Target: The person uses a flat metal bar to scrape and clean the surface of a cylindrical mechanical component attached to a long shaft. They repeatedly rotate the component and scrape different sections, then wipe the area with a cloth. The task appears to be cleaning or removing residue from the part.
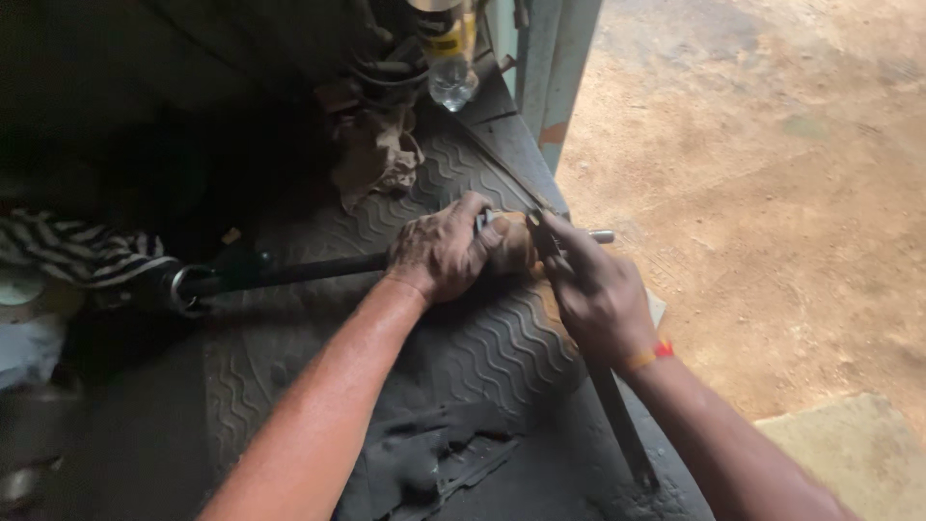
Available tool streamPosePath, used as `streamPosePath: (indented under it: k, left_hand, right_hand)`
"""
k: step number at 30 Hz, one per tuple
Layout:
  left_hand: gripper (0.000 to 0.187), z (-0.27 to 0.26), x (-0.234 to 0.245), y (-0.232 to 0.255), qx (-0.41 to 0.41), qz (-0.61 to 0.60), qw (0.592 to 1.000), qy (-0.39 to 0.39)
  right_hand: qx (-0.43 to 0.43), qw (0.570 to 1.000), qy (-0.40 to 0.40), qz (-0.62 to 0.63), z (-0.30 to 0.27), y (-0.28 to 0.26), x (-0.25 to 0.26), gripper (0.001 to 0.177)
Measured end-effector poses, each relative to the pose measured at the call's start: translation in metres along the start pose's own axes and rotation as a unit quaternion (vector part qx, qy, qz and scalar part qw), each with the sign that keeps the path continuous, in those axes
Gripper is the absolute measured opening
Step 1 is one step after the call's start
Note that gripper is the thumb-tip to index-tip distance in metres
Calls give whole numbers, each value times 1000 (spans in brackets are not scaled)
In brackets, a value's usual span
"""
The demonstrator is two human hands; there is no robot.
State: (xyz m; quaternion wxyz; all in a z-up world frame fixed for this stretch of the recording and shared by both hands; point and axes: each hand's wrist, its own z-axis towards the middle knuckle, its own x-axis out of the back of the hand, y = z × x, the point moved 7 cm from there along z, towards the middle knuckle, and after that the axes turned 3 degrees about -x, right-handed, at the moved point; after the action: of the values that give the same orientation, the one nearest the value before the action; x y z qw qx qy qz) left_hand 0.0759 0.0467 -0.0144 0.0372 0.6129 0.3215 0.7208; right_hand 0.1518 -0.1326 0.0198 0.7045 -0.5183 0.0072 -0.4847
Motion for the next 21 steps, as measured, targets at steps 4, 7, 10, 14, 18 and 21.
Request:
streamPosePath:
  k: [4, 7, 10, 14, 18, 21]
  left_hand:
    - [51, 4, 7, 5, 0, -28, 1000, 12]
    - [49, 3, 10, 8, 11, -33, 999, 19]
    - [48, 6, 10, 4, 16, -49, 999, 16]
    - [49, 18, 8, 2, -2, -55, 998, 16]
    - [50, 18, 5, -3, -3, -46, 999, 27]
    - [50, 13, -1, -6, 6, -55, 998, 33]
  right_hand:
    - [-76, 995, -52, -25, 37, 19, -13, 47]
    - [-18, 999, -18, -36, 20, 2, -6, 48]
    - [-7, 1000, -9, -26, 5, -4, -6, 46]
    - [-128, 991, 0, -40, 22, 16, -14, 49]
    - [-209, 978, -14, 16, 34, 33, -12, 48]
    - [-124, 992, -8, -16, 12, 18, -13, 53]
